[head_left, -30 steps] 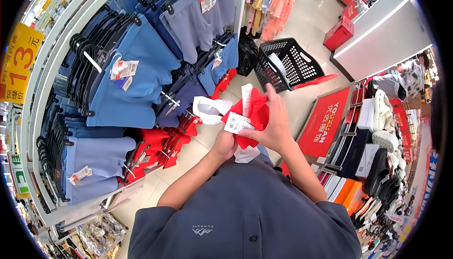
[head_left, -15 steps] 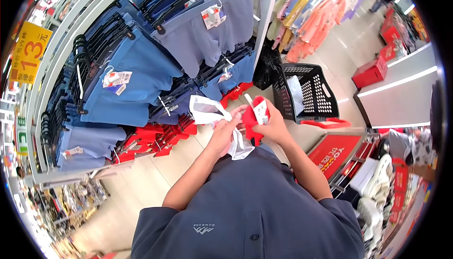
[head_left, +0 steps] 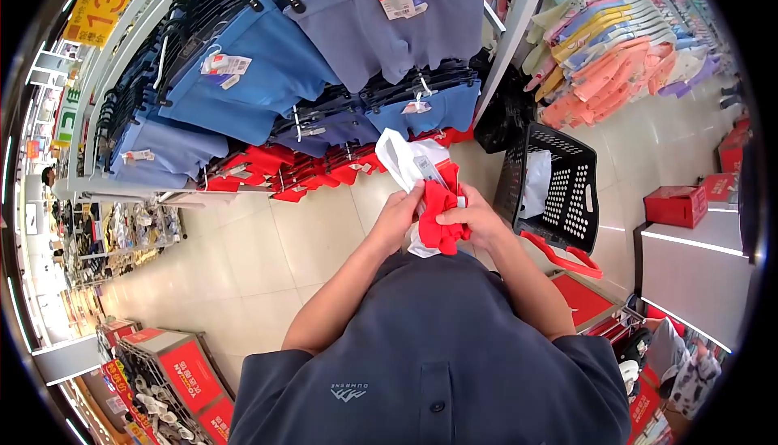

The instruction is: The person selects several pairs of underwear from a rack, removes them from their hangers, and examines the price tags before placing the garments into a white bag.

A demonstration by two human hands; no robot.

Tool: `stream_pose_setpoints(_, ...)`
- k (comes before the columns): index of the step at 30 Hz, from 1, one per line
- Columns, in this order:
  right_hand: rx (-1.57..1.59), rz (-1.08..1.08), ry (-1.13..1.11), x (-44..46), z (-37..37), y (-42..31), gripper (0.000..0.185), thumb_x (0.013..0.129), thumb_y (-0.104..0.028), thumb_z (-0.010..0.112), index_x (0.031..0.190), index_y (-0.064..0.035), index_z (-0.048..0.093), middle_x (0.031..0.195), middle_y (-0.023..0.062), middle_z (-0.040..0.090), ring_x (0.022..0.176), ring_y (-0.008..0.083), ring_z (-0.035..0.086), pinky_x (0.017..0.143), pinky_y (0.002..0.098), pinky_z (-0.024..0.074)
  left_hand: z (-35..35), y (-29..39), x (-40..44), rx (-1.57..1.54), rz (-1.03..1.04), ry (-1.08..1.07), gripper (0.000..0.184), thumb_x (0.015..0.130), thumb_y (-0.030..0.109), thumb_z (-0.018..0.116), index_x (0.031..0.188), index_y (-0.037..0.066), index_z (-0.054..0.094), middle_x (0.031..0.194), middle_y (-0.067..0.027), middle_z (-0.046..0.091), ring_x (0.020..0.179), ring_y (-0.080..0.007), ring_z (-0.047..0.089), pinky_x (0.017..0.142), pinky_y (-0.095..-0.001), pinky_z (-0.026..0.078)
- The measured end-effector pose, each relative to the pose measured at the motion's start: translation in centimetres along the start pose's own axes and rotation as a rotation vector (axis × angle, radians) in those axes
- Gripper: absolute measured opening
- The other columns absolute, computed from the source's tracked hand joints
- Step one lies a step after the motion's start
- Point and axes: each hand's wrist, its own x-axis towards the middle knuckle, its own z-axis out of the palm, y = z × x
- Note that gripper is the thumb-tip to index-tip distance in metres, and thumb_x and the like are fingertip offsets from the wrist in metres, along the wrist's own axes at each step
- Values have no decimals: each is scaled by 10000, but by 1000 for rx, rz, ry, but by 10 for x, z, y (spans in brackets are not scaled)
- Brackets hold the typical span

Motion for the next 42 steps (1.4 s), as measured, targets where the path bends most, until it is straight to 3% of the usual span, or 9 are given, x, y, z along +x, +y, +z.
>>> stream_pose_setpoints(5,-139,-113,-86,-2,-6,15,613,647,75,697,1209,16,460,1043,114,608,943,214,617,857,357,497,-8,-10,-6,-82,-28,138,502,985,422,372,938,-13,618,894,-90,651,806,-148,616,753,-287,496)
stream_pose_setpoints(10,38,-171,4,-5,-16,25,503,681,46,669,1151,11,494,985,106,625,864,206,641,805,352,520,-47,-16,-23,-51,131,109,526,981,443,343,854,11,615,777,-91,646,502,-138,550,502,-251,427)
stream_pose_setpoints(18,-307,-276,233,-6,-7,43,489,675,-30,683,1127,6,501,1000,110,596,898,211,620,787,324,503,-62,1,-63,-22,130,12,503,1000,415,300,1311,47,444,744,-86,599,442,-80,470,397,-207,328)
stream_pose_setpoints(22,-1241,-894,594,-17,45,61,587,611,-158,701,1137,-3,491,1022,190,527,975,361,553,798,396,463,-65,1,-75,-28,101,-4,476,1004,401,290,1344,82,386,708,-99,603,410,-83,450,373,-208,319)
stream_pose_setpoints(26,-1185,-505,160,-7,59,87,535,637,-128,669,1143,-25,532,944,184,642,856,319,638,757,369,491,-75,-10,-84,-18,34,-12,415,1007,381,289,1254,74,418,685,-110,604,383,-89,443,357,-207,316)
stream_pose_setpoints(32,-131,125,257,69,64,145,449,746,-126,663,1124,67,515,954,140,635,840,216,617,741,321,496,-82,-22,-110,16,35,-77,375,1010,358,273,1123,38,431,645,-127,600,349,-97,423,339,-207,312)
stream_pose_setpoints(36,-768,-108,313,98,57,195,609,774,-221,660,1243,54,387,1018,202,625,894,315,628,765,380,497,-92,-22,-125,-6,76,-14,402,1010,372,272,1202,57,435,677,-131,617,357,-100,422,349,-213,314)
stream_pose_setpoints(39,-1576,-422,15,91,51,210,479,862,-447,507,1155,-67,497,958,197,637,817,356,641,700,445,506,-110,-24,-136,-80,104,33,348,1010,348,287,1099,45,434,695,-122,634,358,-90,438,322,-205,298)
stream_pose_setpoints(42,-1935,-283,-211,31,87,160,469,855,-481,506,1061,-66,582,858,188,648,790,365,634,713,453,497,-136,-32,-142,-111,126,77,368,1009,358,291,1140,41,424,705,-128,637,355,-91,429,323,-211,299)
